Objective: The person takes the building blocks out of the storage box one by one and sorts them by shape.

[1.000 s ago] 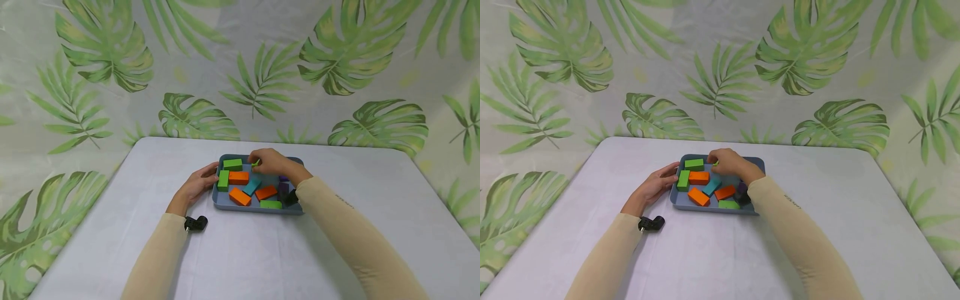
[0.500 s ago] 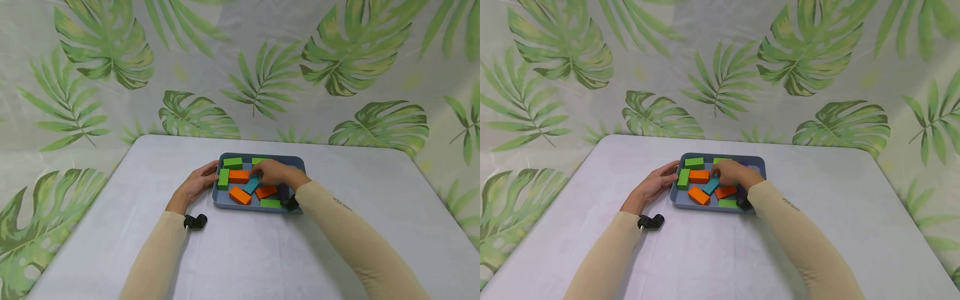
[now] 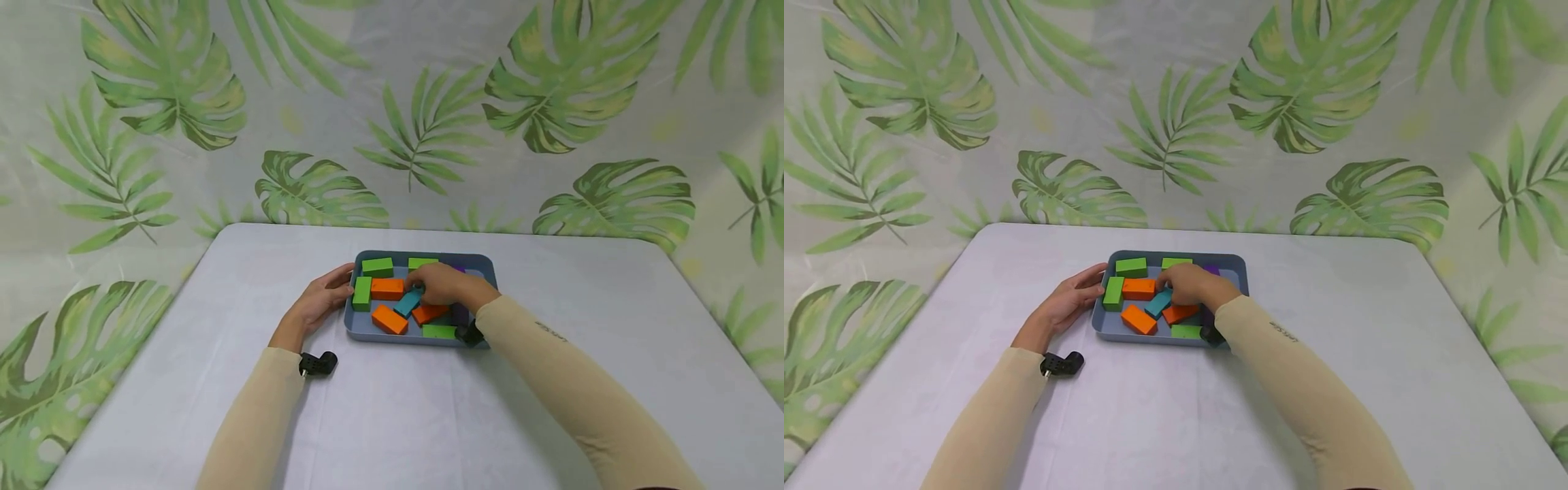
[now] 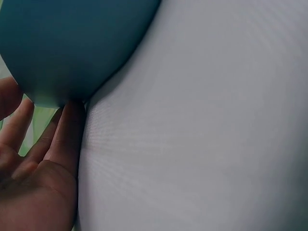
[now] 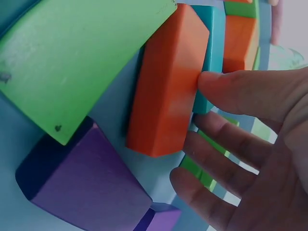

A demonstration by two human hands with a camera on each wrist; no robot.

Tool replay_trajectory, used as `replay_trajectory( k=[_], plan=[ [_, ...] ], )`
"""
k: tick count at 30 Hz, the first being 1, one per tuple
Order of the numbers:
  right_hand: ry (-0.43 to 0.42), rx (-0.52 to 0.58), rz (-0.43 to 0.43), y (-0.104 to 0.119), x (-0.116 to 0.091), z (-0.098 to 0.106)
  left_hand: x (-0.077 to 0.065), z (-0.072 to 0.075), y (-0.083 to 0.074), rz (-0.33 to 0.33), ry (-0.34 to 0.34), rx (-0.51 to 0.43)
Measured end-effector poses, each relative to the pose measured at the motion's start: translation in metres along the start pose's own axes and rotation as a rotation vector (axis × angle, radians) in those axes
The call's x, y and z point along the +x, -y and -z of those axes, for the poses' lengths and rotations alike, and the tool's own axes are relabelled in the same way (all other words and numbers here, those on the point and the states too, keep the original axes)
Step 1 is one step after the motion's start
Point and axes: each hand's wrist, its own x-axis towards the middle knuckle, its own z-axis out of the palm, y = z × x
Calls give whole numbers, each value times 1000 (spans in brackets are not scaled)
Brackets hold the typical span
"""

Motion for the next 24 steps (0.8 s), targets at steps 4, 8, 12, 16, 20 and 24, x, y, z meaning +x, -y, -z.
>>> replay_trajectory(
  k=[4, 8, 12, 16, 20, 24],
  plan=[
    [-5, -22, -2, 2, 1, -1, -2, 0, 0, -13, 15, -24],
    [1, -41, -9, 3, 2, -2, -4, 0, -2, -21, 23, -27],
    [2, -53, -9, 2, 2, -1, -3, 0, -2, -18, 21, -21],
    [4, -65, -5, 3, 2, 1, 0, 1, -1, -14, 11, -15],
    [4, -85, -10, 3, 3, 2, 1, 1, -1, -1, -4, -16],
    [2, -99, -20, 1, 3, 2, 1, 0, 0, 4, -4, -14]
  ],
)
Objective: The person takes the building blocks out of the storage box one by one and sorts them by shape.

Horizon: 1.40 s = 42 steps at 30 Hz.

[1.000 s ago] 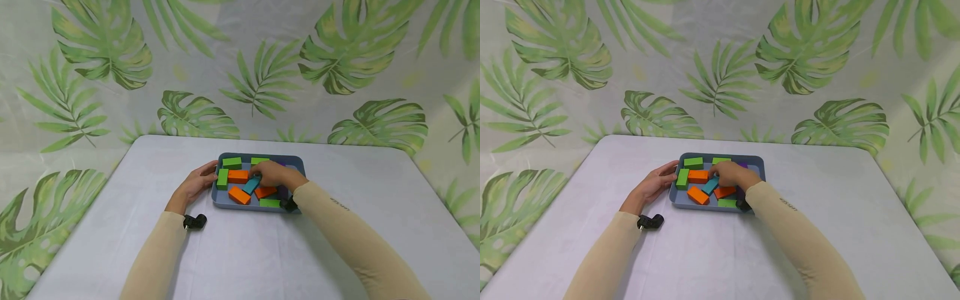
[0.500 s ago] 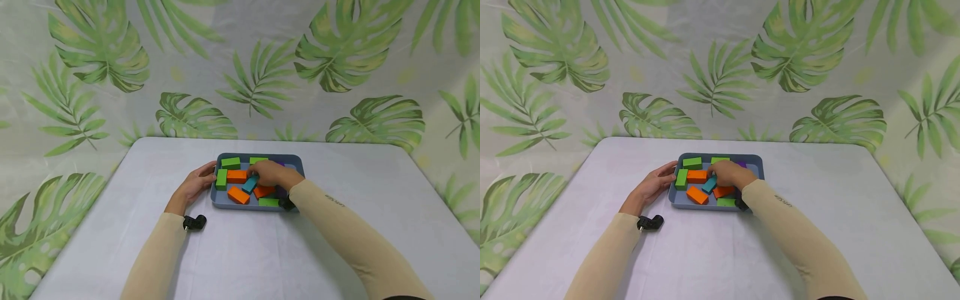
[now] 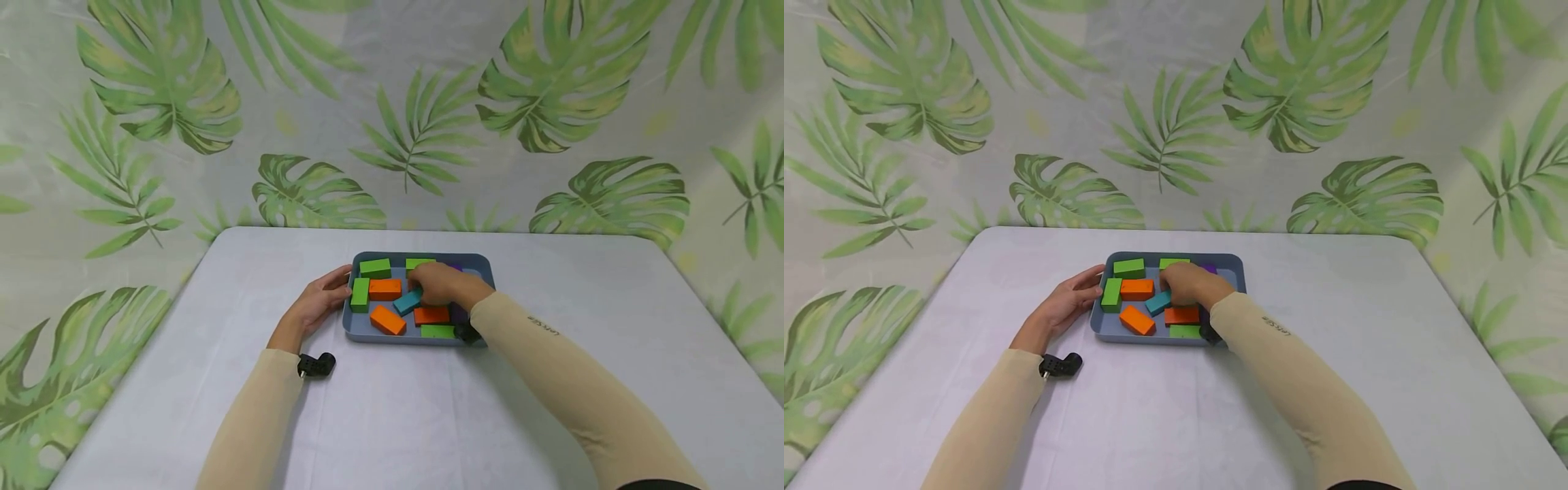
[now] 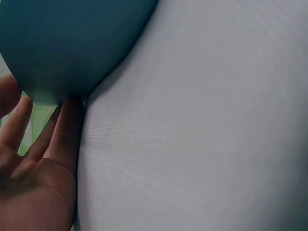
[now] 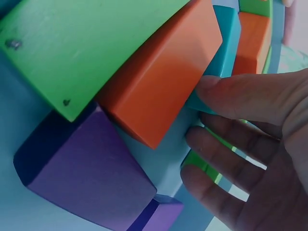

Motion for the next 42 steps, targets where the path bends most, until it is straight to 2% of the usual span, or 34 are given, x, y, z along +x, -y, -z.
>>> replay_trajectory(
  k=[13, 22, 29, 42],
  plan=[
    [-5, 33, 39, -7, -3, 2, -1, -1, -2, -1, -2, -4],
    [-17, 51, 18, -11, -11, 8, 1, -1, -3, -6, 11, -20],
    [-102, 81, 76, -23, -26, 18, 2, -2, -2, -7, 11, -18],
    [-277, 161, 81, -54, -53, 31, -1, 0, 2, 4, -2, 0]
  ],
)
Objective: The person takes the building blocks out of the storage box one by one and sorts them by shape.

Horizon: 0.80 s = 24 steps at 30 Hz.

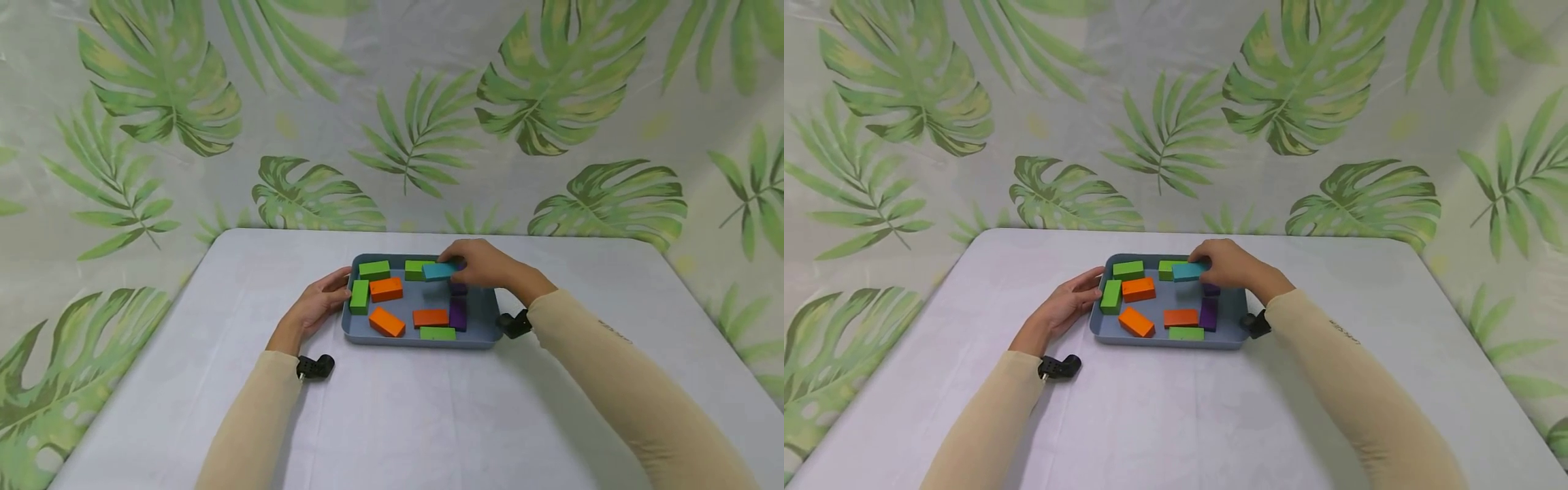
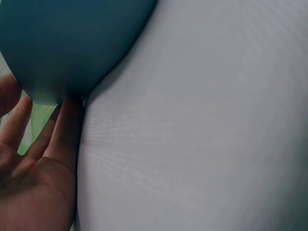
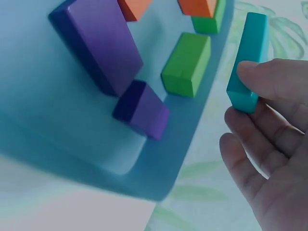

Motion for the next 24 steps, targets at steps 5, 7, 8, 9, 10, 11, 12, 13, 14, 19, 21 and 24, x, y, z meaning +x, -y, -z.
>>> replay_trajectory(
  k=[5, 7, 8, 9, 10, 11, 12, 13, 14, 19, 21, 24],
  plan=[
    [-30, 31, -16, -10, -13, 8, 0, -1, 1, 3, 3, 11],
    [-35, 39, -31, -13, -19, 12, -1, 0, 1, 4, 6, 12],
    [-36, 44, -38, -15, -22, 14, -1, 0, 1, 5, 7, 13],
    [-37, 49, -47, -17, -25, 15, -2, 0, 1, 5, 7, 13],
    [-38, 50, -54, -19, -27, 17, -1, 0, 0, 6, 8, 14],
    [-39, 50, -64, -21, -29, 19, -1, 1, 0, 4, 8, 13],
    [-42, 47, -72, -23, -31, 21, -1, 1, -1, 3, 8, 12],
    [-41, 48, -81, -25, -33, 23, -1, 1, -1, 2, 8, 11],
    [-40, 52, -89, -27, -35, 24, -1, 1, -1, -1, 10, 9],
    [-47, 47, -123, -40, -43, 32, -1, 2, -1, -9, 15, 8],
    [-57, 35, -134, -47, -46, 34, -1, 2, 0, -8, 17, 8],
    [-65, 35, -148, -60, -49, 35, 0, 3, 0, -7, 19, 8]
  ],
)
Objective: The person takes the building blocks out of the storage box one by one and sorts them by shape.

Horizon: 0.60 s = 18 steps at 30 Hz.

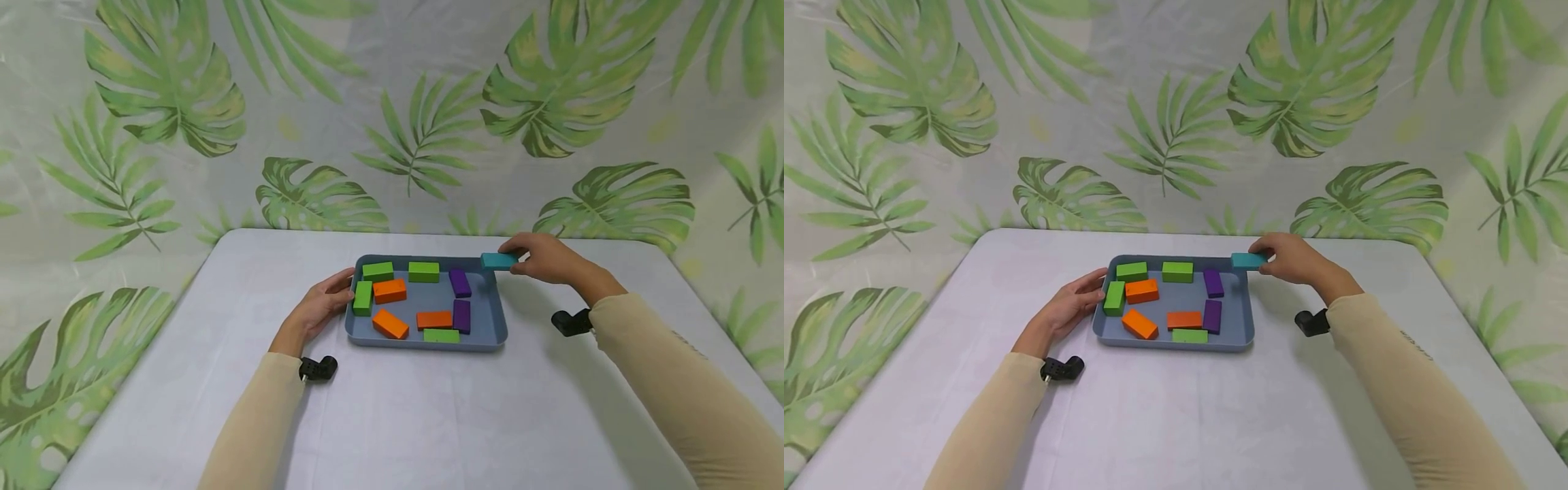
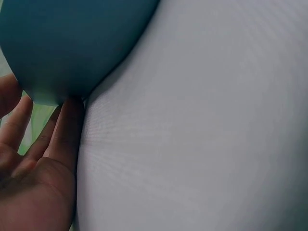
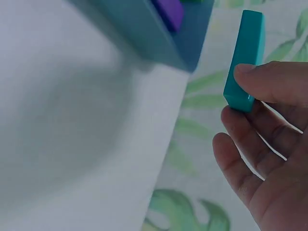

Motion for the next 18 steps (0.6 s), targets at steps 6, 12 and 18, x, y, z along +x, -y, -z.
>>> replay_trajectory(
  k=[6, 12, 18],
  plan=[
    [-3, 3, -35, -24, -2, -2, 1, -1, -1, 7, 2, -11],
    [3, 23, -75, -36, -2, -6, 0, -1, -1, 9, 2, -8],
    [14, 46, -129, -41, -1, -11, 0, 0, -1, 6, 0, -12]
  ],
)
